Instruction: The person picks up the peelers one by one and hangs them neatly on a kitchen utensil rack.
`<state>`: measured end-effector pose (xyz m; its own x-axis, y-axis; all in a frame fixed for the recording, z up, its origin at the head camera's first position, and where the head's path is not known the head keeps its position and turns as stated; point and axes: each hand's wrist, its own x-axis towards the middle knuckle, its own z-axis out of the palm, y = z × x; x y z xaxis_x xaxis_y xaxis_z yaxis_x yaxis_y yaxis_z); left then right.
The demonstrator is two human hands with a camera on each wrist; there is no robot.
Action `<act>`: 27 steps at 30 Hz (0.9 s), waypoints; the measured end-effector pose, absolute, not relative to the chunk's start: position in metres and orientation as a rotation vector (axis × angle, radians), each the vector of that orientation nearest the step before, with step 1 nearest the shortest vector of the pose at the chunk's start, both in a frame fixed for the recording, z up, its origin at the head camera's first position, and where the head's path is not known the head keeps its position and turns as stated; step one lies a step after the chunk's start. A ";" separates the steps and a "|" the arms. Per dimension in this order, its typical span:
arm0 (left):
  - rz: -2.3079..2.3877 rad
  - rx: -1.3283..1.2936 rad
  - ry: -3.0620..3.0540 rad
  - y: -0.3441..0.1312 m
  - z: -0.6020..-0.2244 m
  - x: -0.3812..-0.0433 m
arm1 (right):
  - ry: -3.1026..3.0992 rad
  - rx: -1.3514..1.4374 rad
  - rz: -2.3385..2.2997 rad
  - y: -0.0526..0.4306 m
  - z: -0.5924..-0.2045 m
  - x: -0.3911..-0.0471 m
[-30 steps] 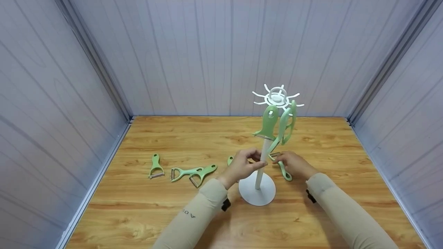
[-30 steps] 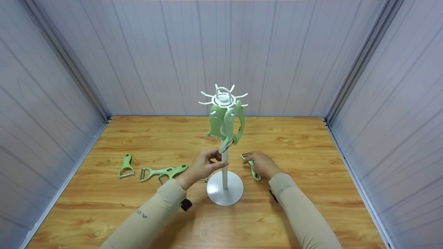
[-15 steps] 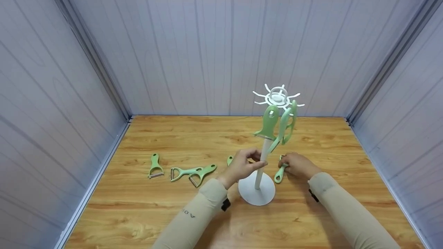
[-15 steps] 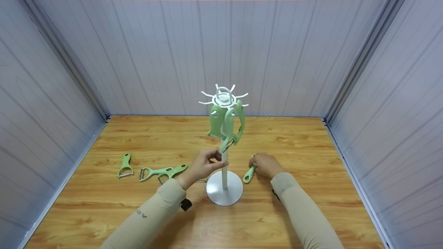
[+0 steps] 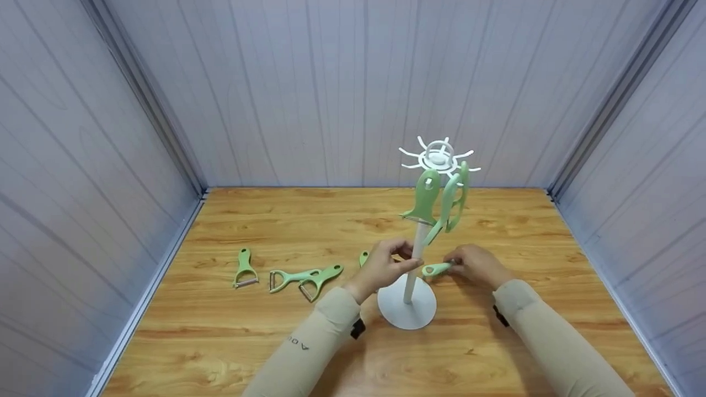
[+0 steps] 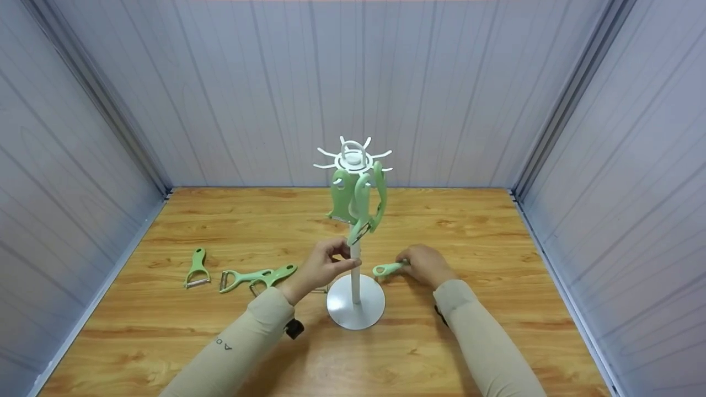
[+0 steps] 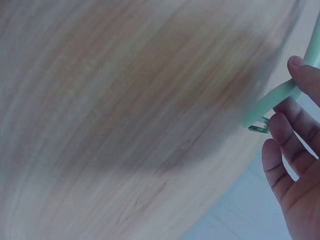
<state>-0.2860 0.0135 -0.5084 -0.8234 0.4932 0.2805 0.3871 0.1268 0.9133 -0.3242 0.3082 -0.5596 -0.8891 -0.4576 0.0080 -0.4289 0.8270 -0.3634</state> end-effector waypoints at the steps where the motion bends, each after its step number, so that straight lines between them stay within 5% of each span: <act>1: 1.811 0.897 2.288 0.013 -0.508 -0.286 | 2.929 -0.685 -0.576 0.308 -0.558 -0.323; 27: 1.828 0.864 2.251 0.012 -0.507 -0.284 | 3.107 -0.580 -0.960 0.318 -0.549 -0.303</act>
